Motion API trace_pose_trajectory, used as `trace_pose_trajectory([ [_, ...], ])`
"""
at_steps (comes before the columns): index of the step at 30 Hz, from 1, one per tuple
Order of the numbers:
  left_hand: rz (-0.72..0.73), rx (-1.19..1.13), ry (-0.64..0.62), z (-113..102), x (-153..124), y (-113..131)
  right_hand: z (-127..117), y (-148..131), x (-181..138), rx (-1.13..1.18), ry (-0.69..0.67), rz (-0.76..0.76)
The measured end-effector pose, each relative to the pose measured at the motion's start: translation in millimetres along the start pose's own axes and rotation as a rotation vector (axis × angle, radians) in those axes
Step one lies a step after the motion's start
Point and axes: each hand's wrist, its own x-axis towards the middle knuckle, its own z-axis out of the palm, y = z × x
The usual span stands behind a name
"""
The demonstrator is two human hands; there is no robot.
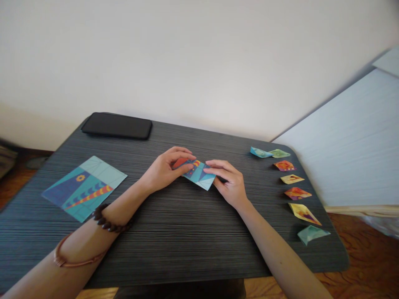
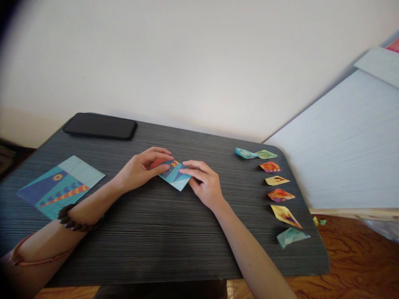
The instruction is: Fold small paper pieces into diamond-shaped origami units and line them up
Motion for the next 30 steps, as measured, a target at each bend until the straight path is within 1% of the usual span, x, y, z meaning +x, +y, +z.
trace_pose_trajectory([
  [1, 0.021, 0.008, -0.013, -1, 0, 3, 0, -1, 1, 0.011, -0.001, 0.022],
  [3, 0.062, -0.035, -0.085, -1, -1, 6, -1, -3, 2, 0.029, 0.017, 0.106],
  [5, 0.058, -0.067, -0.126, -1, -2, 7, -1, -4, 2, 0.041, 0.034, 0.209],
  [7, 0.044, -0.023, -0.119, 1, -2, 6, -1, -5, 1, 0.061, 0.036, 0.289],
  [11, 0.057, 0.108, -0.068, 2, -2, 7, -1, -7, 0, 0.147, 0.023, 0.374],
  [13, 0.017, 0.108, -0.052, 2, -3, 9, 0, -7, 0, 0.204, -0.002, 0.415],
  [15, -0.053, 0.066, -0.064, 2, -4, 10, 0, -5, 0, 0.264, -0.015, 0.448],
  [18, -0.156, -0.049, -0.097, 3, -6, 9, 1, 0, -1, 0.381, 0.038, 0.457],
  [20, -0.209, -0.160, -0.097, 3, -5, 8, 1, 4, -2, 0.477, 0.075, 0.452],
  [22, -0.246, -0.286, -0.109, 3, -4, 7, 0, 6, -2, 0.562, 0.061, 0.451],
  [24, -0.280, -0.377, -0.133, 2, -2, 7, -1, 8, -4, 0.624, 0.016, 0.445],
  [27, -0.310, -0.371, -0.161, -1, -1, 8, -3, 12, -6, 0.670, -0.052, 0.410],
  [30, -0.289, -0.308, -0.158, -2, -1, 6, -5, 15, -6, 0.683, -0.055, 0.394],
])
